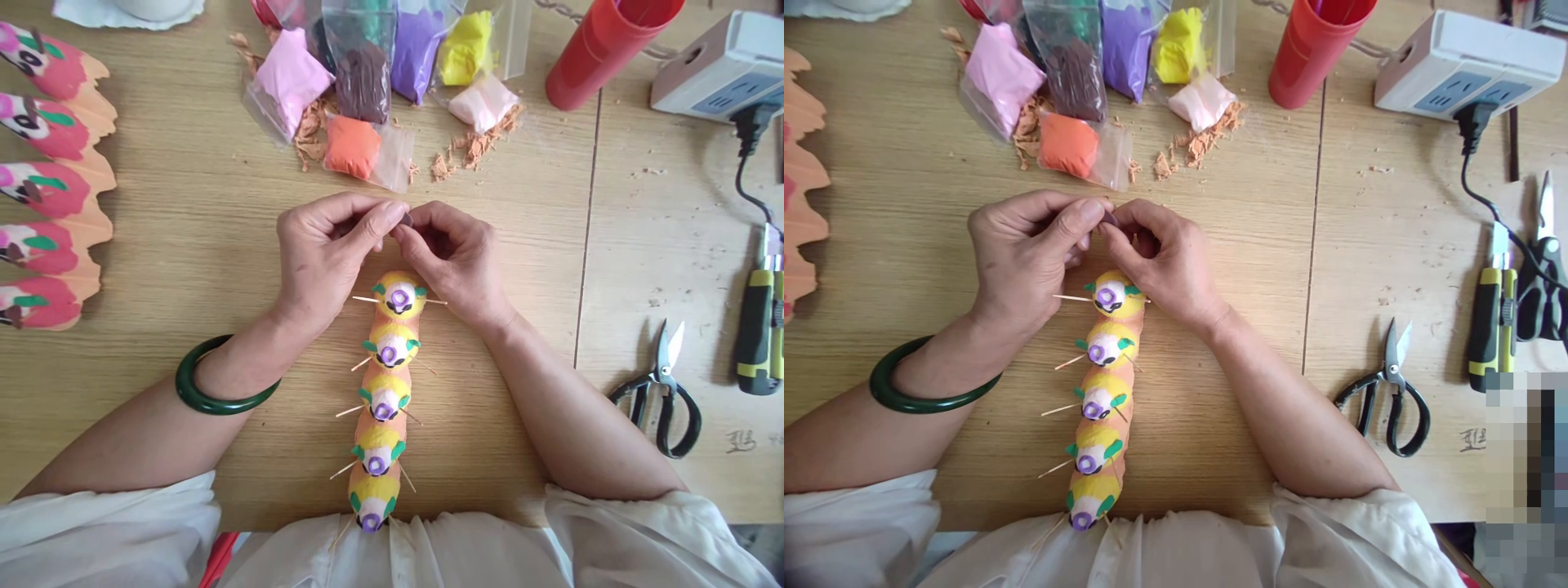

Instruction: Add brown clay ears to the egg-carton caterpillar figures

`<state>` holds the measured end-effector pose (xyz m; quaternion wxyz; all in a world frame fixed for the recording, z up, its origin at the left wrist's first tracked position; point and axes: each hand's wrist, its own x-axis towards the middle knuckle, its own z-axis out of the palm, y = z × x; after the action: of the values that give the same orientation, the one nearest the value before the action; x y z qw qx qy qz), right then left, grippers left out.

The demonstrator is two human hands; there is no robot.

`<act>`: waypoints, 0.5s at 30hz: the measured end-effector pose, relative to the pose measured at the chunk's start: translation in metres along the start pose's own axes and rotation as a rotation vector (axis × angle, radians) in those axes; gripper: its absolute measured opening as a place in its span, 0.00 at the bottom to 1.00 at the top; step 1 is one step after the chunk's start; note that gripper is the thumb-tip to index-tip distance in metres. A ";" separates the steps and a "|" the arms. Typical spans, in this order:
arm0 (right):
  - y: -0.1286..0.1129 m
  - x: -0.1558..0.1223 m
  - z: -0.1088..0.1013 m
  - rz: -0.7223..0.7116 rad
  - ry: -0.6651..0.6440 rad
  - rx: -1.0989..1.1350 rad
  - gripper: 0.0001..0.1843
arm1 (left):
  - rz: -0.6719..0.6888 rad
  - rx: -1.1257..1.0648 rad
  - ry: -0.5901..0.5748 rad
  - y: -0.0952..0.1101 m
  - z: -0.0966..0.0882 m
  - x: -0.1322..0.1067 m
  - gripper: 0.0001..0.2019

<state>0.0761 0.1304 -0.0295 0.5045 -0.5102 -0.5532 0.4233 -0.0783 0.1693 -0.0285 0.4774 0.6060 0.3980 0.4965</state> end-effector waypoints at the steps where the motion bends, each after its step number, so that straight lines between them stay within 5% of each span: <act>1: 0.001 0.000 0.000 0.008 -0.002 0.009 0.22 | -0.005 0.007 0.000 0.000 0.000 0.000 0.10; 15: -0.001 0.000 -0.001 0.023 -0.003 -0.043 0.21 | 0.008 0.007 0.011 0.004 0.002 0.000 0.08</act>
<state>0.0766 0.1302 -0.0282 0.4876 -0.5265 -0.5571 0.4179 -0.0764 0.1681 -0.0245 0.4711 0.6065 0.3998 0.5003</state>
